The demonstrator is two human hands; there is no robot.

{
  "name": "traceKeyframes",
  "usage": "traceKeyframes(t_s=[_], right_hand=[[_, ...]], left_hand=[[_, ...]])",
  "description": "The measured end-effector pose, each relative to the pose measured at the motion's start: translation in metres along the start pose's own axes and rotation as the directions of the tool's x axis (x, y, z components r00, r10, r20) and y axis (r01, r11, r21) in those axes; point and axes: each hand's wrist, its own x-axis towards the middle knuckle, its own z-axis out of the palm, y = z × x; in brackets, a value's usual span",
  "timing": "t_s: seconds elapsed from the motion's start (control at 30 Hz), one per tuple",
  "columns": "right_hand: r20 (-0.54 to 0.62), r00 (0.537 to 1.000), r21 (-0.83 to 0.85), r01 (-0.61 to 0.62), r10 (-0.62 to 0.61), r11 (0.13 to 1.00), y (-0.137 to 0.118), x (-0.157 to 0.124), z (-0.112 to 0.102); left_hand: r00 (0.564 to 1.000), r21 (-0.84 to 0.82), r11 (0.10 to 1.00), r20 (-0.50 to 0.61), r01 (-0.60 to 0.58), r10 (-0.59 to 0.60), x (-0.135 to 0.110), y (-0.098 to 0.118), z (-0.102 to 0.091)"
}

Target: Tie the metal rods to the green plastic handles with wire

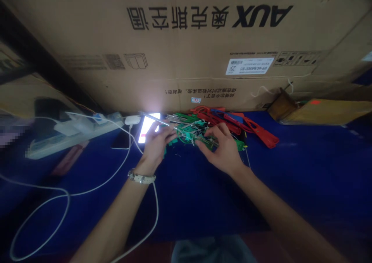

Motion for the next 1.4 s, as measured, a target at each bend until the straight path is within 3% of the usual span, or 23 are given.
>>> traceKeyframes(t_s=[0.07,0.13,0.33,0.57,0.83,1.17,1.3,1.4], right_hand=[[-0.007,0.992,-0.128,0.121,-0.123,0.984,-0.007,-0.002,0.003],[0.016,0.989,-0.179,0.150,-0.149,0.972,-0.011,-0.003,0.008],[0.076,0.993,-0.096,0.095,-0.088,0.991,-0.010,-0.003,0.017],[0.033,0.998,0.119,0.052,-0.056,0.992,-0.007,-0.003,0.020],[-0.004,0.999,-0.007,0.036,-0.036,0.999,-0.004,0.000,0.024],[0.100,0.953,0.075,0.279,-0.286,0.957,-0.001,0.001,0.016],[0.153,0.938,0.092,0.300,-0.311,0.949,-0.001,0.003,0.011],[0.124,0.946,0.045,0.297,-0.300,0.954,-0.002,0.005,0.013]], left_hand=[[1.000,-0.003,1.000,-0.005,-0.006,0.006,-0.001,0.000,0.002],[1.000,0.000,1.000,-0.007,-0.009,0.009,-0.002,0.000,0.004],[1.000,0.011,1.000,-0.018,-0.025,0.025,-0.004,0.000,0.005],[0.999,-0.011,1.000,-0.025,-0.021,0.020,-0.005,-0.002,0.006],[0.999,-0.009,0.999,-0.026,-0.038,0.038,-0.008,-0.004,0.009],[0.995,-0.028,0.996,-0.054,-0.087,0.085,-0.006,-0.006,0.006],[0.995,-0.024,0.995,-0.042,-0.094,0.093,-0.006,-0.006,0.006],[0.995,-0.011,0.996,-0.032,-0.093,0.093,-0.009,-0.005,0.009]])
